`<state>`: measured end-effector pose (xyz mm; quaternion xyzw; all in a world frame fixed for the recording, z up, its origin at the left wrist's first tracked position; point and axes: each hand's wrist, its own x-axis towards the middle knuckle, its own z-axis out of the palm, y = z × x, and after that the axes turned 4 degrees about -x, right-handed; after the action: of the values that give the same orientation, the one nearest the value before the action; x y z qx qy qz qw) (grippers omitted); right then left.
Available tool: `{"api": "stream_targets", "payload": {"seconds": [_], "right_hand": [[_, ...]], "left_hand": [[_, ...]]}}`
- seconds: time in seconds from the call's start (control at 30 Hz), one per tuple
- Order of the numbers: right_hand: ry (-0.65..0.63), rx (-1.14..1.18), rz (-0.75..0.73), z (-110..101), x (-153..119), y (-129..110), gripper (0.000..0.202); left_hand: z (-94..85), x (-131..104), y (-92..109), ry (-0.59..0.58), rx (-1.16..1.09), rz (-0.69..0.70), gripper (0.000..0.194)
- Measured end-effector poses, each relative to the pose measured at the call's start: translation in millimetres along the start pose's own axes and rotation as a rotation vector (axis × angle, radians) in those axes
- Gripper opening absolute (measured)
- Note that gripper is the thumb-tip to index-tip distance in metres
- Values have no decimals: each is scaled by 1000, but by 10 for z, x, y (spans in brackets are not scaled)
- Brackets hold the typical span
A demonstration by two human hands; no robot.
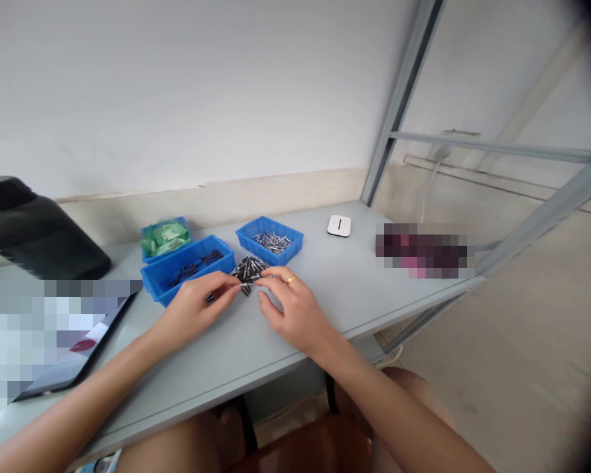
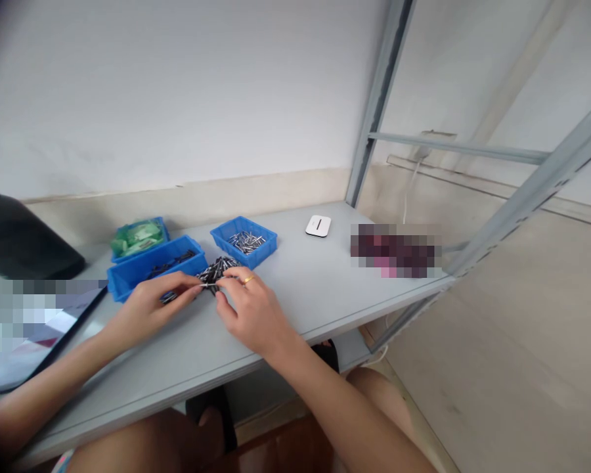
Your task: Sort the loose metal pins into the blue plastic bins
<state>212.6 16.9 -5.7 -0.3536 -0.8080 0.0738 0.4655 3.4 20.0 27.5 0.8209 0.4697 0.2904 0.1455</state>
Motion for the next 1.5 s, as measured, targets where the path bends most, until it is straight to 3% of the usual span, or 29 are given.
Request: {"api": "stream_targets", "payload": {"seconds": [0.17,0.53,0.93,1.37,1.5], "right_hand": [[-19,-16,-16,-2,2,-9,31],[-114,-30,30,4,-10,-8,34],[-129,-63,142,59,3,61,18],[-112,28,105,-11,12,-12,18],[-160,61,1,-36,6,-27,19]], "left_hand": [[6,-2,-1,-31,8,-2,23],[1,-2,14,-57,17,-17,27],[-6,-4,37,-32,30,-20,27],[-36,-21,-79,-86,155,129,28],[-9,-19,-84,-70,150,139,28]]}}
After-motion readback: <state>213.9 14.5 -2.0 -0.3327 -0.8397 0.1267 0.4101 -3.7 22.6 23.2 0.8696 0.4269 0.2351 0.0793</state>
